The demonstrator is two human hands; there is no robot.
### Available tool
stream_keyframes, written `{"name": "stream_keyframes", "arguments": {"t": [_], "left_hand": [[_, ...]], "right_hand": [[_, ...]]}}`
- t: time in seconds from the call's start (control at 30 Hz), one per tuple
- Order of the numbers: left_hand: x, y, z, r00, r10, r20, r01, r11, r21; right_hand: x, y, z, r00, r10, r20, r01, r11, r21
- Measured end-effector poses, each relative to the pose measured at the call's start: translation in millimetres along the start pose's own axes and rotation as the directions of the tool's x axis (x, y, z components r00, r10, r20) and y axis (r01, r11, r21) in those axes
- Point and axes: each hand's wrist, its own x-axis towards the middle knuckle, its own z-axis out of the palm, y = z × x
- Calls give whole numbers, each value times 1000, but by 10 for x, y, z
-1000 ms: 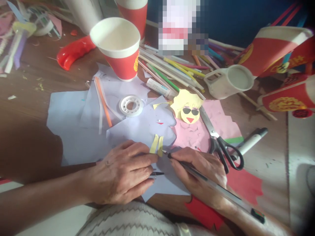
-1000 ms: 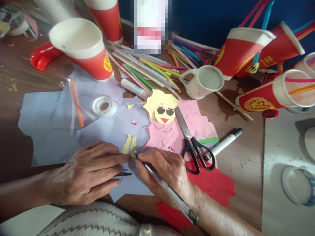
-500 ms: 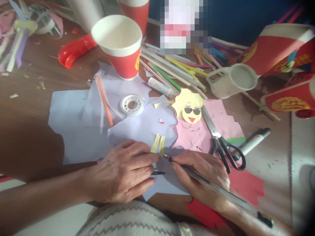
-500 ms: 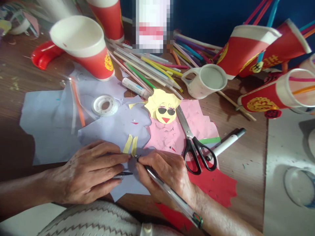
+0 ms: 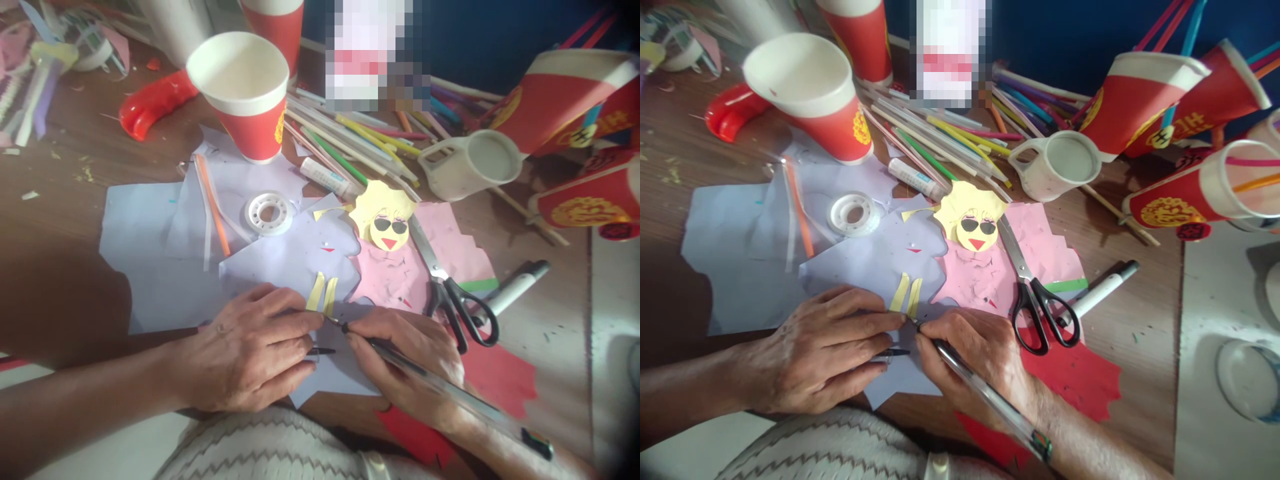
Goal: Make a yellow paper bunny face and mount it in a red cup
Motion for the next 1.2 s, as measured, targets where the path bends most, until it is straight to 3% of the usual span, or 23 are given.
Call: {"name": "stream_keyframes", "arguments": {"t": [0.23, 0.43, 1.2], "left_hand": [[3, -7, 1, 1000, 10, 9, -10, 1000, -23], [-11, 9, 0, 1000, -3, -3, 3, 1000, -15], [-10, -1, 0, 1000, 7, 24, -7, 1000, 8]], "right_hand": [[-22, 6, -17, 993, 115, -19, -114, 993, 20], [-50, 44, 24, 998, -25, -49, 27, 999, 30], [-20, 67, 73, 998, -43, -40, 46, 997, 65]]}}
